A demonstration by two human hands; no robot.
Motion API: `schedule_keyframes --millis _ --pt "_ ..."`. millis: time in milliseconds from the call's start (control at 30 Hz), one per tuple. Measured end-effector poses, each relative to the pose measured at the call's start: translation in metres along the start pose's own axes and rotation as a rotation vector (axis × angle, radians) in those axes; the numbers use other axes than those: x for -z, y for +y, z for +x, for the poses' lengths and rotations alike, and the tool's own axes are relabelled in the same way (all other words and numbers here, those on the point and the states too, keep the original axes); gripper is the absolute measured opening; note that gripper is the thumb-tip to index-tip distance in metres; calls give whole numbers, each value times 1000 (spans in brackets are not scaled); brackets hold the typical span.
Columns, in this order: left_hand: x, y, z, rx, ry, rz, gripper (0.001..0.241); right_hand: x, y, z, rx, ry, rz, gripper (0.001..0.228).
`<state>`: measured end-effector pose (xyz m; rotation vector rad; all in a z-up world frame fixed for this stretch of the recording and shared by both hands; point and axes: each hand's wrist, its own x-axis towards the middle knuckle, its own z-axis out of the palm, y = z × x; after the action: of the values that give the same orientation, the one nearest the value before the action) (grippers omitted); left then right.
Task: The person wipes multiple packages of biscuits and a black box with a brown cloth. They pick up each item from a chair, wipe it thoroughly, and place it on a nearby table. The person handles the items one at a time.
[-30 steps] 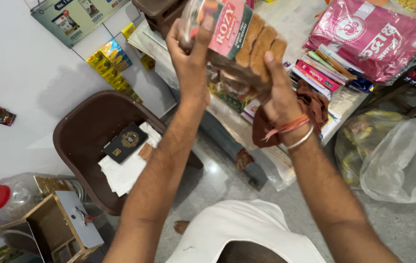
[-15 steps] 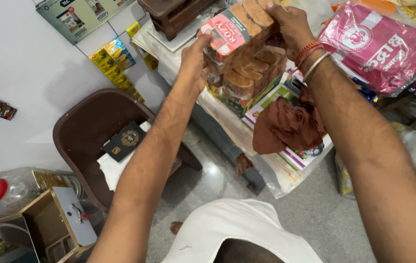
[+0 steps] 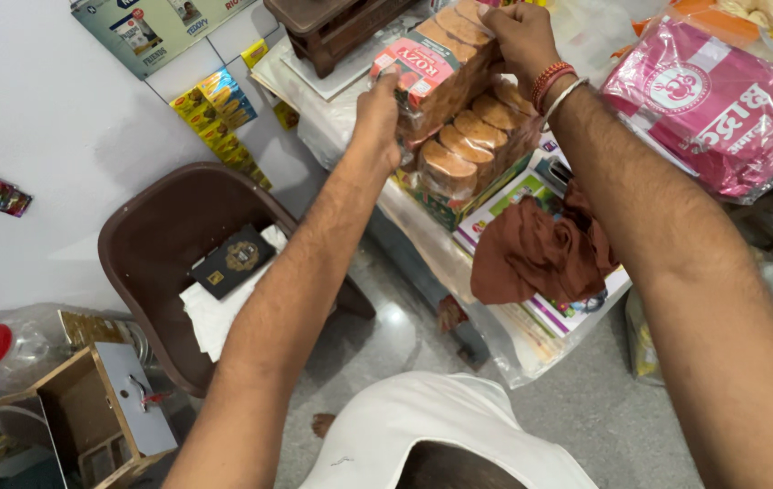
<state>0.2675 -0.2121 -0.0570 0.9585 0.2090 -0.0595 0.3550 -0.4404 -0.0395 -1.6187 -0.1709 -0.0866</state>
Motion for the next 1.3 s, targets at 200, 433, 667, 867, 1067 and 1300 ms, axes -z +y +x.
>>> schedule_keyframes --millis 200,433,667,867,1067,1300 --pt "3 -9 0 -57 41 103 38 -6 1 -6 42 4 41 23" --pt "4 -10 -4 -59 59 44 40 -8 3 -9 118 -17 -41 26" --pt "1 -2 -12 -31 -43 -88 42 -6 6 -5 99 -6 -20 32" --pt "5 -8 -10 -77 4 -10 49 -3 20 -3 20 56 22 38" --pt "21 -15 -7 -15 66 70 64 5 38 -1 253 333 -254 46" --pt "108 -40 -20 156 263 97 88 -37 -18 -107 825 573 -619 48"
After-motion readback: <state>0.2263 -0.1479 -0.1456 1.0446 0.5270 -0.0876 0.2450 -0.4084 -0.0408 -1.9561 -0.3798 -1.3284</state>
